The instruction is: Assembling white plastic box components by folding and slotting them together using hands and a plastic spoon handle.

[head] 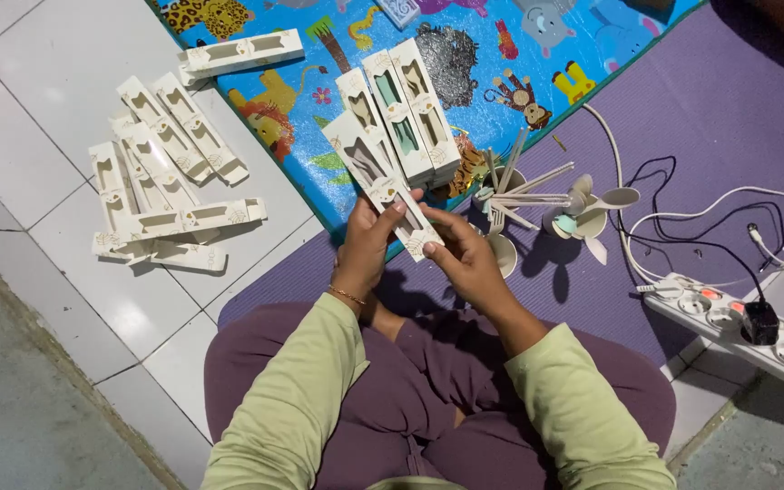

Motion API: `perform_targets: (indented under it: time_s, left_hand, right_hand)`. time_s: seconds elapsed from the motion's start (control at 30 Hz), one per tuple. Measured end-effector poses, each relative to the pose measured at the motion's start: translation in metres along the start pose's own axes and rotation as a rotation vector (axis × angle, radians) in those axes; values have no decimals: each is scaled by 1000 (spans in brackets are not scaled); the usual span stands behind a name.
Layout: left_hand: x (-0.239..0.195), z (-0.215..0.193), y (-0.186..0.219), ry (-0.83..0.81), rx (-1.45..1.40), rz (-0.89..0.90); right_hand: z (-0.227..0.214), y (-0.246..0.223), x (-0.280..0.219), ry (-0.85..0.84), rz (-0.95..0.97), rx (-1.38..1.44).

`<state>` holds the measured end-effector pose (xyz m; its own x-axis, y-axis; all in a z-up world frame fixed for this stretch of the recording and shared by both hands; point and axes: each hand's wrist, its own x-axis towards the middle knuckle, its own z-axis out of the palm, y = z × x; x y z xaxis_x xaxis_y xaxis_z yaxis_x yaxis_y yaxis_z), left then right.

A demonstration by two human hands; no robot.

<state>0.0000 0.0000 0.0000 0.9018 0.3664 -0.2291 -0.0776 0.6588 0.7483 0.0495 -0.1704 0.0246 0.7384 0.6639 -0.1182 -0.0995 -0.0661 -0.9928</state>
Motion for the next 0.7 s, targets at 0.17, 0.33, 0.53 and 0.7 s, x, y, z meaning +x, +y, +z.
perform_targets:
  time_s: [0.17,0.33,0.53,0.7]
  left_hand:
    - [6,-7,-12,77,112,-33]
    - [4,0,8,207,223,-23]
    - [7,-2,4,281,355,-4]
    - [9,-10,-7,277,367,36]
  right_hand:
    - [-3,6,1,95,11,34]
    - [-15,3,5,180,5,14]
    - [-21,-11,20,308,15,148]
    - [-23,-12,43,342,6,83]
